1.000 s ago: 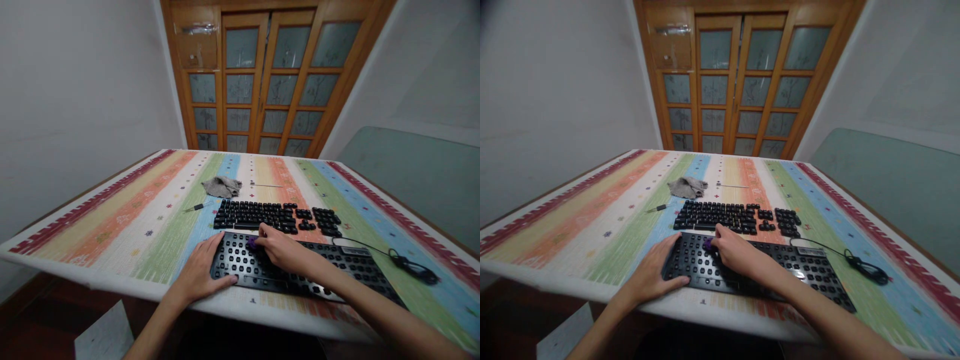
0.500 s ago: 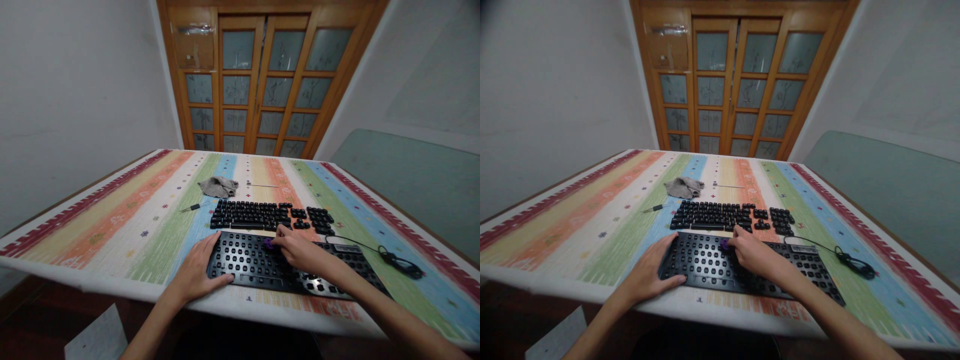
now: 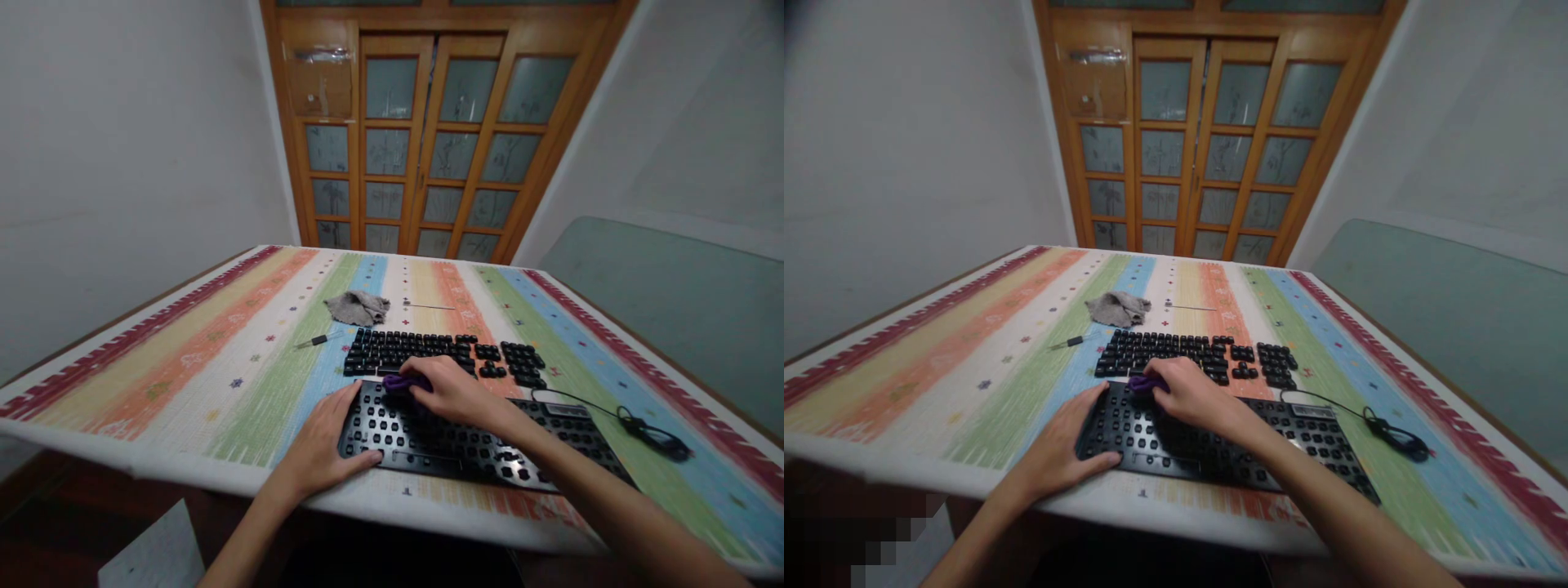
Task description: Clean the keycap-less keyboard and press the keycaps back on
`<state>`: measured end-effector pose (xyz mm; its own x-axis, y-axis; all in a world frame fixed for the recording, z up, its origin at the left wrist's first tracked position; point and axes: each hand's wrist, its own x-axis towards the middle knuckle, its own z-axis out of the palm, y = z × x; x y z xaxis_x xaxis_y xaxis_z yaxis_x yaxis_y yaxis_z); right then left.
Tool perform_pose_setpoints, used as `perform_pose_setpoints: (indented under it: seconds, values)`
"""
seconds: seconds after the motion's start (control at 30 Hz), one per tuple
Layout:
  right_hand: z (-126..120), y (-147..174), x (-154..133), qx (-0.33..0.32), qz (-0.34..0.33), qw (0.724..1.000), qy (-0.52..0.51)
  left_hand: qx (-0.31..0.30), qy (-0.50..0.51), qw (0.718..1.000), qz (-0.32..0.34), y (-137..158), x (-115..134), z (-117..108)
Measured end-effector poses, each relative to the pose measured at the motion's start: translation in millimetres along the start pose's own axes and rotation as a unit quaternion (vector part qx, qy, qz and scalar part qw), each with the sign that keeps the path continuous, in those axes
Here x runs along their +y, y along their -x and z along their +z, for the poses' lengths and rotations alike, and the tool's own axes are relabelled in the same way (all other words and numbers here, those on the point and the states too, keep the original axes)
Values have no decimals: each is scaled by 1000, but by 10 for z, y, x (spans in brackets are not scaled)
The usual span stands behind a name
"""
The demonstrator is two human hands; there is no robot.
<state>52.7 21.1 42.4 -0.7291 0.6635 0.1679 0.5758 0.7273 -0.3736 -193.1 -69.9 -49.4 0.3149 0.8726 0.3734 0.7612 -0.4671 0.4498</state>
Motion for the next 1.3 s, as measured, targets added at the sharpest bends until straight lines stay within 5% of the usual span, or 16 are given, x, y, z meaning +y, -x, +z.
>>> perform_pose_setpoints:
  seconds: [0.13, 0.33, 1.13, 1.3]
  values:
    - [264, -201, -126, 22, -72, 997, -9, 0, 5, 1000, -3, 2, -4, 4]
    - [416, -184, -75, -54, -94, 993, 44, -11, 7, 1000, -24, 16, -3, 6]
    - [-98, 585, 313, -119, 122, 974, 146, -29, -5, 999, -31, -13, 51, -62]
    - [-128, 537, 312, -102, 117, 976, 150, -24, -3, 999, -30, -11, 54, -65]
